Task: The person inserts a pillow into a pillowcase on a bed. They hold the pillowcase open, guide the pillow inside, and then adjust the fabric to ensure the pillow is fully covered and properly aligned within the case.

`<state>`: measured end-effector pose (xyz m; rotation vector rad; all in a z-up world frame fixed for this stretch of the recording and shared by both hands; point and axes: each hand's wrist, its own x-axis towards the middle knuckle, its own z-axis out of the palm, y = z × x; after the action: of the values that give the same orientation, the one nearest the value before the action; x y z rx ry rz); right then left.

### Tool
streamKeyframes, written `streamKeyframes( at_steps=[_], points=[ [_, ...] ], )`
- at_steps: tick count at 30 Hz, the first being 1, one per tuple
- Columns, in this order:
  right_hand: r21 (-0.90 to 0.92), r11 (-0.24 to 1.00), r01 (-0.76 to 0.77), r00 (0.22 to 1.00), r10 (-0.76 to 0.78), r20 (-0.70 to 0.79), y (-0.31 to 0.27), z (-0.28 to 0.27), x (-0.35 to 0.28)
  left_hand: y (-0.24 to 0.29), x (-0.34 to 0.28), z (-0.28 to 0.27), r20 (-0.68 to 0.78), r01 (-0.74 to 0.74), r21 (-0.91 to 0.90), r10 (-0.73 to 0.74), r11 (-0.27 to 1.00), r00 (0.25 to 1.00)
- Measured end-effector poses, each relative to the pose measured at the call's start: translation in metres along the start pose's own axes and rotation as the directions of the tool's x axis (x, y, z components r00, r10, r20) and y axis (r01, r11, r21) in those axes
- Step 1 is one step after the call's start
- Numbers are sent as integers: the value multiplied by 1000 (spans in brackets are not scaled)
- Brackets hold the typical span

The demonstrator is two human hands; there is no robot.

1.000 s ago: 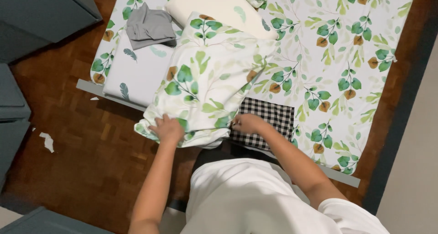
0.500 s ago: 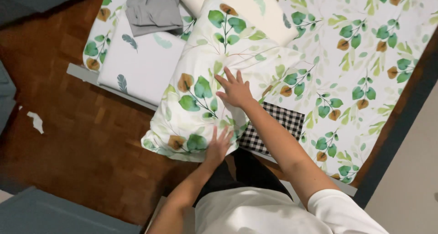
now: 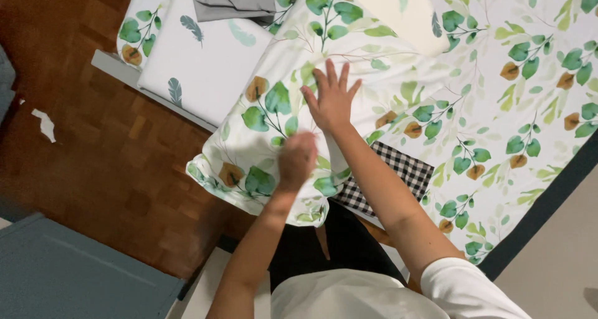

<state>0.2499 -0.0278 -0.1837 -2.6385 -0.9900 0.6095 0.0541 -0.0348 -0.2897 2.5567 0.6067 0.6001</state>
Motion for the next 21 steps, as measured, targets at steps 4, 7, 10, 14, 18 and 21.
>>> streamKeyframes(
  at_steps=[4,7,10,14,18,21],
  points=[
    [105,976,-191,979,197,-47,11,25,-11,0,66,-55,-166,276,300,-235,913,958],
    [101,902,-420,905,410,110,35,40,-16,14,45,-39,-20,219,351,-227,910,974],
    [-69,837,-543,828,547,121,67,75,-19,33,24,-22,297,222,330,-324,917,898],
    [44,948,-314,893,311,-324,89,92,-13,16,17,18,515,237,391,-425,889,744],
    [-79,955,-286,899,239,-367,135,106,11,-13,12,50,342,200,267,-287,943,895],
    [-86,956,-281,909,237,-342,161,137,24,-19,6,69,303,190,246,-261,951,917]
  ],
)
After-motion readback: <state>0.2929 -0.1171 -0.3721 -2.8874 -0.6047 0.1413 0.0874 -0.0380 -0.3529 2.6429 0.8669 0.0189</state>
